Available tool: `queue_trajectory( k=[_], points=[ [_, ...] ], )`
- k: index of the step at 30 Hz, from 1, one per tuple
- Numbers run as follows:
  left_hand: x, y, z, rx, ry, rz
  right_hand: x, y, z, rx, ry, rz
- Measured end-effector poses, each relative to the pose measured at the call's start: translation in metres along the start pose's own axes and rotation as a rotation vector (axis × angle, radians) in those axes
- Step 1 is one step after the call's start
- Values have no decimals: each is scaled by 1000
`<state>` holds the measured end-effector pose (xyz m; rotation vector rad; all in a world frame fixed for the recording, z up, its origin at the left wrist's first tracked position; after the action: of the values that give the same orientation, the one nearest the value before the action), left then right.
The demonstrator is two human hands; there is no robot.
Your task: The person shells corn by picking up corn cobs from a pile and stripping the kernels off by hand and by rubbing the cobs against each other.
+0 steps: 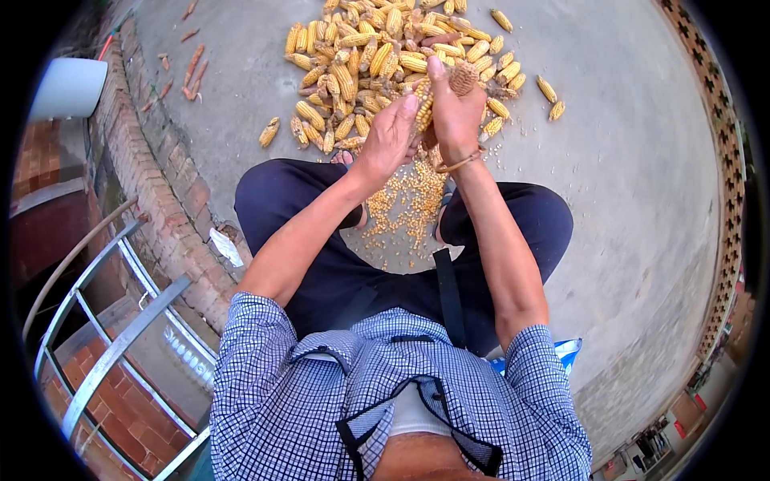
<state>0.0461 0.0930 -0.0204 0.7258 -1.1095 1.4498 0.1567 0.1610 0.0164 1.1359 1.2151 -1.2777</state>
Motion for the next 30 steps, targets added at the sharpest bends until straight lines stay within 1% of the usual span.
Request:
queue_trajectory(
  k=[3,6,7,9,10,11,13,14,15,16,17,18,19,22,23,26,27,28,30],
  points=[
    [10,10,-6,31,-96,4,10,-10,0,-85,-61,-224],
    [14,22,0,128,-77,-18,13,-27,5,-180,-172,-381],
    [16,29,-8,107,-143,-212,8,-29,5,-219,-120,-313],
    [41,26,-1,196,-413,-448,-3,-33,14,-198,-79,-272],
    [44,21,1,207,-450,-496,-9,-35,17,-185,-60,-250],
    [47,16,3,220,-487,-544,7,-34,15,-170,-95,-187],
    [40,6,7,183,-362,-502,6,-25,17,-51,-5,-59],
    [40,3,8,194,-394,-527,3,-19,17,9,47,7],
    [38,1,8,203,-426,-550,-10,-12,19,65,1,53],
    [35,-1,12,215,-450,-573,-10,-9,19,91,42,60],
    [27,1,9,195,-418,-471,-6,-7,17,118,83,66],
    [20,4,4,182,-384,-431,-9,-6,15,141,131,71],
    [14,8,-2,171,-348,-392,-4,-9,13,95,110,-16],
    [11,18,-9,154,-292,-379,-1,-11,10,57,-26,-188],
    [11,20,-9,146,-286,-365,12,-12,4,-7,-72,-198],
    [16,22,-10,142,-294,-316,18,-23,1,-173,-125,-348],
    [18,23,-11,159,-314,-321,4,-27,6,-209,-105,-359],
    [21,24,-12,176,-335,-326,8,-28,8,-199,-103,-353],
    [20,27,-11,191,-253,-421,16,-33,13,-176,-99,-337]
  ],
)
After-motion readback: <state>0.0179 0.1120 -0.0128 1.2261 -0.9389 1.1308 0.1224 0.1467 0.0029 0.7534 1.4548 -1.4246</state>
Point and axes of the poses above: each hand's wrist, its own z-axis away from the middle knuckle, its own y-axis out of the back of the hand, x = y × z, the point moved 10 cm from there along -z, towards the middle knuckle, and after that the axes turned 7 degrees about -x, right-handed, at the moved point
